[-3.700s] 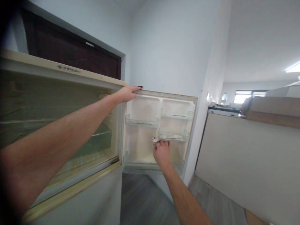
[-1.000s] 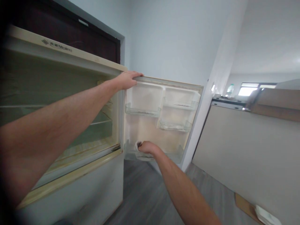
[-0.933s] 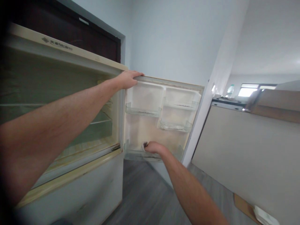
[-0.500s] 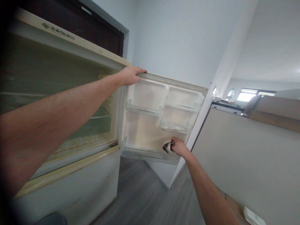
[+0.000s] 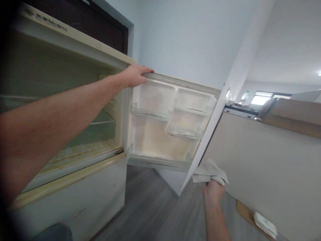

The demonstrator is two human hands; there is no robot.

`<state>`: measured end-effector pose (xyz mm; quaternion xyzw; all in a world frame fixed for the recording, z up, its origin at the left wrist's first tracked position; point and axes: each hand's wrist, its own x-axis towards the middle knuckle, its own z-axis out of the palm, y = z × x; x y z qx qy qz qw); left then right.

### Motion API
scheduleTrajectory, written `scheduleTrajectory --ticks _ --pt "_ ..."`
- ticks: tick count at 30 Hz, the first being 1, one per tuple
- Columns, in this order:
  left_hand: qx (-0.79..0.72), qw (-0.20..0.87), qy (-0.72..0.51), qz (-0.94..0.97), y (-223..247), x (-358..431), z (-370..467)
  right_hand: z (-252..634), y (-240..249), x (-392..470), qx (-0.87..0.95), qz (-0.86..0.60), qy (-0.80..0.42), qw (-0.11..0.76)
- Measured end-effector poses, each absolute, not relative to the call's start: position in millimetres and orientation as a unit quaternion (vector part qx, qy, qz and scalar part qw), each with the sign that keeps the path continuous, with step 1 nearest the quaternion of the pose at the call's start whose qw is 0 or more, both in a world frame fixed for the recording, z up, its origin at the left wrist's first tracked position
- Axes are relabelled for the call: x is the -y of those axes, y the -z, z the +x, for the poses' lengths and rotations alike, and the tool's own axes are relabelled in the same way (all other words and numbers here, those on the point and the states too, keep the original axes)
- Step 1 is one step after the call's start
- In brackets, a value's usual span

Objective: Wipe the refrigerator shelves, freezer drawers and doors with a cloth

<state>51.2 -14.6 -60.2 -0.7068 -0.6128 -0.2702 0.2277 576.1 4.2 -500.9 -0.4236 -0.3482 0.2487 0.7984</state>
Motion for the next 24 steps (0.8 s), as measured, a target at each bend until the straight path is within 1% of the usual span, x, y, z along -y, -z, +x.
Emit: scheduleTrajectory --ticks 2,4,6,9,15,18,24 --pt "0.61 0.226 0.271 -0.71 60 15 51 555 500 -15 0.313 -0.443 -0.345 0.766" --pt "0.609 0.228 0.269 -0.711 60 16 51 525 502 -19 0.327 -0.459 -0.408 0.718" --pt "0.61 0.227 0.271 -0.709 60 17 51 493 509 -16 0.338 -0.473 -0.417 0.698" --pt "0.617 0.223 0.272 -0.704 60 16 51 460 526 -9 0.288 -0.475 -0.416 0.72" --pt "0.616 0.211 0.274 -0.708 59 9 47 404 554 18 0.288 -0.345 -0.542 0.71" --pt "0.604 0.218 0.281 -0.713 60 7 45 345 560 45 0.275 -0.307 -0.596 0.689" --pt "0.575 0.214 0.319 -0.723 60 -1 39 216 558 83 0.173 -0.283 -0.714 0.616"
